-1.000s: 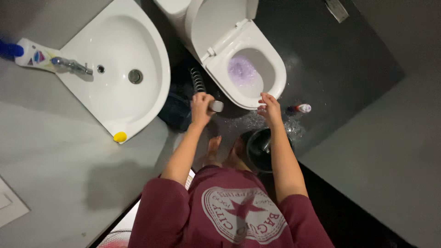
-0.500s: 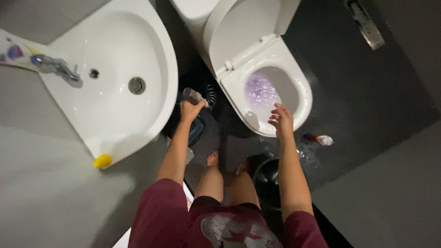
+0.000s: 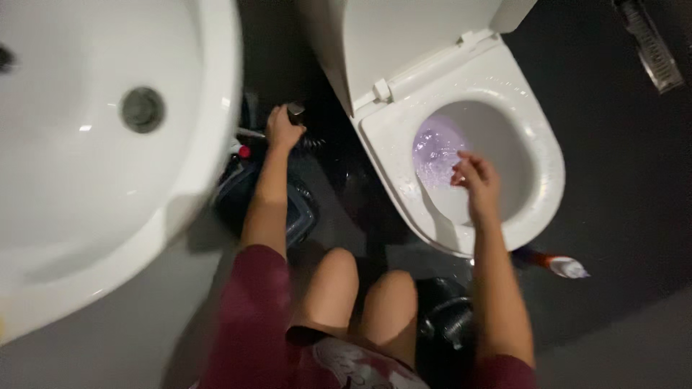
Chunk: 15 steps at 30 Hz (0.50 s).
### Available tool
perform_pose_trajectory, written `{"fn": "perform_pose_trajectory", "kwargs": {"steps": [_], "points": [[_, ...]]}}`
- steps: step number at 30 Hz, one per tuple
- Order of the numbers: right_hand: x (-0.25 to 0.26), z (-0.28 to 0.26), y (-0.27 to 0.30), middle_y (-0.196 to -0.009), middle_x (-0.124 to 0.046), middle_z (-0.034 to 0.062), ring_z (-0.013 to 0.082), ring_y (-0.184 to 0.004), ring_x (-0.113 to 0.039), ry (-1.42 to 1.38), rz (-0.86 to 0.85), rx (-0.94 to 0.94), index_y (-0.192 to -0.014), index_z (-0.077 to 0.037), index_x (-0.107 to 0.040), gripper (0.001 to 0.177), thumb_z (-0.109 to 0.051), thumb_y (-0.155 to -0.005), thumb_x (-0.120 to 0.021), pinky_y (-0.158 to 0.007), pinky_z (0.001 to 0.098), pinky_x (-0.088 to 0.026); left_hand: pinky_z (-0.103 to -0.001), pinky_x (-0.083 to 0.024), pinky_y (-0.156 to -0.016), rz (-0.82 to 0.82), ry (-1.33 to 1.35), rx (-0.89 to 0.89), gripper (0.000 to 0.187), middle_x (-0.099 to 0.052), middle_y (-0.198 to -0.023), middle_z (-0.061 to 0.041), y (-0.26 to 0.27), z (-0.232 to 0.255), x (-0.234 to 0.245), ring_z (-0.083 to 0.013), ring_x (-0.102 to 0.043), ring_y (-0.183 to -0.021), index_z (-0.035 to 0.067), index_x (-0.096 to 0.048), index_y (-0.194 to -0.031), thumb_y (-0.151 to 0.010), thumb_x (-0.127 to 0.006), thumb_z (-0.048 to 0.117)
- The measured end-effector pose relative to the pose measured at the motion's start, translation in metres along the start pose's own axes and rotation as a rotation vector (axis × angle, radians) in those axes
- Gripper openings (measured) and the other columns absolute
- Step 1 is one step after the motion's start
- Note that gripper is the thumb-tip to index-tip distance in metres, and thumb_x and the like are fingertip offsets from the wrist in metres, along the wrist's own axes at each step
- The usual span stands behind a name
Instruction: The person pours purple toilet cleaner into the bowl, then uses a toilet brush to scrub the rim and interior surfaces. The person repeatedly scrubs different areas of the bowl and rim throughout the clip.
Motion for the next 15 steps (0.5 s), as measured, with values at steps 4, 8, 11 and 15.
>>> {"fn": "perform_pose_trajectory", "kwargs": {"steps": [4, 8, 11, 15], "points": [[0.003, -0.016, -0.022, -0.101, -0.067, 0.0068, 0.0133, -0.085, -0.062, 0.169, -0.120, 0.104, -0.131, 0.001, -0.064, 0.035, -0.018, -0.102, -0.068, -0.078, 0.0289, -0.054, -0.049, -0.049, -0.104, -0.058, -0.019, 0.061, 0.057, -0.061, -0.133, -0.027, -0.039, -0.050, -0.052, -0.0452, -0.058, -0.124, 0.000, -0.066, -0.125, -0.077, -0.088, 0.023], [0.001, -0.029, -0.021, -0.100, -0.069, 0.0068, 0.0123, -0.086, -0.064, 0.450, -0.068, 0.099, -0.130, -0.001, -0.065, 0.035, -0.018, -0.099, -0.068, -0.078, 0.0276, -0.054, -0.053, -0.046, -0.102, 0.175, 0.091, -0.004, 0.068, -0.056, -0.135, -0.032, -0.076, -0.090, -0.107, -0.0508, -0.053, -0.120, -0.003, -0.057, -0.137, -0.080, -0.086, 0.017], [-0.007, -0.029, -0.016, -0.100, -0.068, 0.0068, 0.0120, -0.087, -0.064, 0.524, -0.104, 0.137, -0.131, -0.001, -0.065, 0.037, -0.020, -0.099, -0.070, -0.078, 0.0272, -0.054, -0.052, -0.044, -0.105, 0.187, 0.185, 0.095, 0.077, -0.053, -0.139, -0.031, -0.106, -0.114, -0.131, -0.0480, -0.051, -0.126, -0.004, -0.050, -0.141, -0.079, -0.088, 0.021], [-0.010, -0.029, -0.002, -0.097, -0.068, 0.0075, 0.0126, -0.086, -0.062, 0.530, -0.155, 0.176, -0.132, -0.002, -0.066, 0.040, -0.021, -0.098, -0.071, -0.076, 0.0275, -0.051, -0.047, -0.047, -0.111, 0.054, 0.362, 0.230, 0.070, -0.061, -0.142, -0.022, -0.135, -0.120, -0.156, -0.0382, -0.057, -0.132, 0.001, -0.055, -0.139, -0.080, -0.085, 0.025]]}}
Point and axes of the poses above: each hand's wrist, its own y-axis away from the middle knuckle, its own x-axis out of the back of the hand, z = x × y, the point moved 5 cm from there along -y, towards the middle knuckle
